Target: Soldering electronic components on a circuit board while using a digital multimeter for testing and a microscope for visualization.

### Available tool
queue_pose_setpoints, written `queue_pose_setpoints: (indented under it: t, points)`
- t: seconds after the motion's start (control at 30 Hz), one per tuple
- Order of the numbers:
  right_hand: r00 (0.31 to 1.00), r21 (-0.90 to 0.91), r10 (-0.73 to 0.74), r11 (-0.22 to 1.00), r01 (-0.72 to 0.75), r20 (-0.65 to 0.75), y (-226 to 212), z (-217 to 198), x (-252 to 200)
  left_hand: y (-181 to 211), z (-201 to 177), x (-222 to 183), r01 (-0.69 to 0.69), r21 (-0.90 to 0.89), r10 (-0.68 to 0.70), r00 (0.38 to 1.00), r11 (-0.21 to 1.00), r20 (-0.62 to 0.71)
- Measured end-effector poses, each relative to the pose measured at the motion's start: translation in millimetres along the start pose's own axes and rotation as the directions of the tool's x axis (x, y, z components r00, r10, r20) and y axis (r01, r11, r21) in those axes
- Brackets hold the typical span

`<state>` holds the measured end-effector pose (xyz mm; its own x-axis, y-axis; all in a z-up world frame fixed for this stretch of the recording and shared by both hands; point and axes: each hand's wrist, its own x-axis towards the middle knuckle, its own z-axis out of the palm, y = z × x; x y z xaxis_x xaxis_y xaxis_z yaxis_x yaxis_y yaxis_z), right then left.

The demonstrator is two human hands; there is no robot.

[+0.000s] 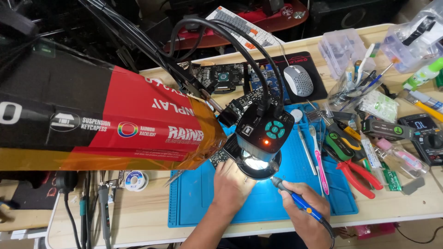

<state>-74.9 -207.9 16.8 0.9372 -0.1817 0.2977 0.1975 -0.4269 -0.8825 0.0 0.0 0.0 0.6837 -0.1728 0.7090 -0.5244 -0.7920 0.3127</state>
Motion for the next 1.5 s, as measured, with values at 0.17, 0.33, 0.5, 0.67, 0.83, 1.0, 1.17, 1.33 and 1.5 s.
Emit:
queue_pose_setpoints:
  t: [0.17,0.33,0.5,0.67,0.83,1.0,1.17,1.33,1.5]
  points:
    - [1.0,-0.029,0.009,1.0,-0.009,0.023,1.1,-2.1,-0.3,-0.4,1.1,-2.1,0.018,-0.008,-0.018,1.0,1.0,0.009]
    - [0.999,-0.024,0.027,0.999,-0.026,0.02,2.5,-1.3,-0.6,-1.5,0.0,-3.3,0.025,-0.013,-0.025,1.0,1.0,0.019]
    - [1.0,-0.031,-0.02,0.999,0.021,0.015,4.3,-0.8,-0.2,-0.8,-2.1,-2.1,0.018,-0.009,-0.018,0.999,1.0,0.035]
    - [1.0,-0.03,-0.019,0.999,0.019,0.006,3.7,-0.4,-0.4,-0.9,-4.0,-0.9,0.007,-0.015,-0.006,1.0,1.0,0.024]
    - [0.999,-0.042,-0.033,0.999,0.033,0.004,2.0,-0.5,0.1,-0.5,-4.7,0.0,0.0,-0.019,0.0,1.0,1.0,0.014]
    - [1.0,-0.029,-0.004,1.0,0.004,0.012,1.5,-0.8,0.0,-0.4,-5.4,0.0,0.015,-0.024,-0.014,0.999,1.0,0.034]
    - [0.999,-0.03,-0.04,0.999,0.04,0.001,0.9,-0.1,0.1,-0.7,-6.0,0.5,0.011,-0.023,-0.01,0.999,1.0,0.031]
    - [1.0,0.006,-0.018,1.0,0.018,0.01,-2.5,-1.2,0.2,-0.4,-6.4,0.8,0.014,-0.027,-0.013,0.999,1.0,0.033]
    - [0.997,-0.017,-0.074,0.997,0.074,-0.007,-2.4,-0.2,0.3,-0.8,-6.5,1.2,0.003,-0.02,-0.003,1.0,1.0,0.026]
